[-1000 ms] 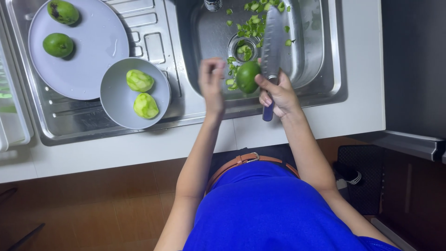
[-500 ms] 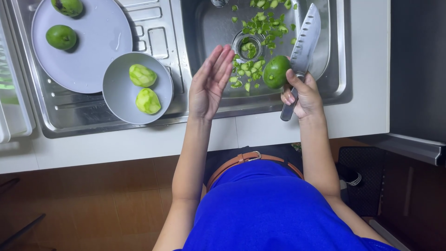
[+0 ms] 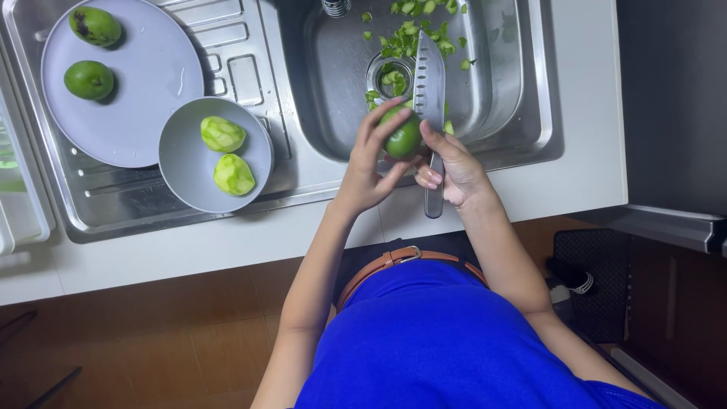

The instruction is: The person stands at a kitchen sink and uses a knife to peel the skin off several green fruits. They hold the fruit in one hand and carefully remove the peel with the knife, letting the scraps fall into the sink. The peeled fruits are placed into a bowl on the sink's draining board.

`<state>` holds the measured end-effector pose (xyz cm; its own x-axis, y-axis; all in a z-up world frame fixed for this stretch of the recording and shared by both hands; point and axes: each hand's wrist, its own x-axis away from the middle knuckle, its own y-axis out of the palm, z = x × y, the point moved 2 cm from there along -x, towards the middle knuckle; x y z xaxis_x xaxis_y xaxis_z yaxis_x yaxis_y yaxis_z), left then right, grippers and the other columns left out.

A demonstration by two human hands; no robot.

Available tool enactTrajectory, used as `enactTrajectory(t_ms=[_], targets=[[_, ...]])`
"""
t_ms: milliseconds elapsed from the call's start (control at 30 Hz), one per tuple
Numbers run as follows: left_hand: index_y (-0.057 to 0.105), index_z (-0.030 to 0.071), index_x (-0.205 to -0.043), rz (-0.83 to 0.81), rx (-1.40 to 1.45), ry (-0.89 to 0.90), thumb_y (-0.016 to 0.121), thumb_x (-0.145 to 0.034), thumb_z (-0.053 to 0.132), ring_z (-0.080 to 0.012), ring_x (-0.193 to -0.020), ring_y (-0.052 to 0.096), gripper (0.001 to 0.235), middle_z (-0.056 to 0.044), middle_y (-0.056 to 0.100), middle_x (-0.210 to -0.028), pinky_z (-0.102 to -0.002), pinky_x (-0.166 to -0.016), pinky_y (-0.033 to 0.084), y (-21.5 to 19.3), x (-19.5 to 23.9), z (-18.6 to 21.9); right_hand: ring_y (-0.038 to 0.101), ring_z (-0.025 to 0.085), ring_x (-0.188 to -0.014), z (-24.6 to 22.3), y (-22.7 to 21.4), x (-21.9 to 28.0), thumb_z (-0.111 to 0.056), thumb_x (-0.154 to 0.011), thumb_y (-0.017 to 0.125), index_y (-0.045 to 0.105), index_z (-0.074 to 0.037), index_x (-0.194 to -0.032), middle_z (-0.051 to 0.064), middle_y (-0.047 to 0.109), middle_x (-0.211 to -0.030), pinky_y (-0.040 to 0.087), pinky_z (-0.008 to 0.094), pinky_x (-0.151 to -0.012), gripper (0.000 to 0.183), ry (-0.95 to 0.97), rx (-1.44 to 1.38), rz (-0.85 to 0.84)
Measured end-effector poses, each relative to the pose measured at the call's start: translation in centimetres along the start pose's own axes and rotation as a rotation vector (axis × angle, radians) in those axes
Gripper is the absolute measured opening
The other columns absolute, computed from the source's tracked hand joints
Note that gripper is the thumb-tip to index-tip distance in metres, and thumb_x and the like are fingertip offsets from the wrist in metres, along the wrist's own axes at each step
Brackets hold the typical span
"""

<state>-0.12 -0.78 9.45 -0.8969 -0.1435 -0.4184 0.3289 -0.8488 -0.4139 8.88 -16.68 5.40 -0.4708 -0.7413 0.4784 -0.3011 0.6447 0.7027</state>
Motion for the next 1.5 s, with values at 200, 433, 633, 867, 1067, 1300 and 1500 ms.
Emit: enactTrajectory(t_ms=[200,433,633,867,1067,1300,1500], targets=[[0.034,0.014,-0.146,0.304,0.603,-0.460,0.052,-0.109,0.046,-0.0218,-0.102,0.068,0.052,-0.015,0.063,-0.123,-0.029,-0.074,0.056,0.9,3.5,-7.0,0.054,0.009,-0.047,-2.4,2.4,1.6,-0.054,-0.104,0.051,0.049,-0.004,-0.137,0.026,0.072,-0.092,0.043,0.023,-0.045,0.060,-0.159,0.132,-0.021],[0.042,0.012,-0.121,0.444,1.085,-0.796,0.030,-0.104,0.064,-0.0169,-0.073,0.065,0.056,-0.010,0.063,-0.093,-0.023,-0.047,0.040,-0.9,1.1,-5.0,0.056,0.011,-0.050,-1.0,1.9,1.5,-0.056,-0.107,0.039,0.041,-0.003,-0.135,0.016,0.065,-0.076,0.046,0.025,-0.046,0.060,-0.251,0.229,0.125],[0.048,0.011,-0.118,0.449,0.972,-0.788,0.034,-0.106,0.059,-0.0137,-0.060,0.059,0.052,-0.009,0.065,-0.088,-0.021,-0.042,0.034,0.2,0.8,-5.5,0.050,0.005,-0.059,1.4,3.9,1.7,-0.039,-0.113,0.043,0.040,-0.007,-0.153,0.003,0.056,-0.075,0.041,0.019,-0.052,0.051,-0.363,0.524,0.108],[0.050,0.009,-0.118,0.571,1.016,-0.820,0.037,-0.106,0.053,-0.0168,-0.069,0.067,0.047,-0.009,0.066,-0.090,-0.028,-0.047,0.050,1.3,0.8,-6.6,0.066,0.014,-0.090,0.6,8.6,3.5,-0.022,-0.110,0.064,0.062,-0.007,-0.139,0.009,0.069,-0.101,0.053,0.031,-0.079,0.032,-0.850,1.188,0.197],[0.061,0.002,-0.101,0.658,0.921,-0.730,0.038,-0.110,0.051,-0.0154,-0.072,0.067,0.054,-0.012,0.069,-0.085,-0.029,-0.064,0.056,2.3,0.8,-7.4,0.068,0.013,-0.069,1.2,9.2,3.8,-0.018,-0.095,0.080,0.074,-0.007,-0.126,0.007,0.073,-0.087,0.052,0.029,-0.064,0.033,-0.891,1.346,0.297],[0.067,0.003,-0.096,0.668,0.635,-0.660,0.043,-0.112,0.039,-0.0105,-0.074,0.061,0.046,-0.006,0.065,-0.082,-0.027,-0.064,0.048,3.1,1.0,-7.5,0.068,0.019,-0.063,1.3,8.6,3.6,-0.018,-0.090,0.085,0.079,-0.006,-0.114,0.008,0.073,-0.080,0.048,0.031,-0.058,0.027,-0.947,1.457,0.406],[0.065,0.006,-0.098,0.608,0.512,-0.622,0.045,-0.112,0.034,-0.0109,-0.077,0.058,0.037,-0.005,0.063,-0.087,-0.027,-0.070,0.049,5.7,1.6,-4.2,0.080,0.022,-0.094,-2.1,2.1,0.5,-0.016,-0.104,0.076,0.078,-0.001,-0.113,0.012,0.079,-0.106,0.059,0.026,-0.079,0.018,-0.925,1.281,0.554]])
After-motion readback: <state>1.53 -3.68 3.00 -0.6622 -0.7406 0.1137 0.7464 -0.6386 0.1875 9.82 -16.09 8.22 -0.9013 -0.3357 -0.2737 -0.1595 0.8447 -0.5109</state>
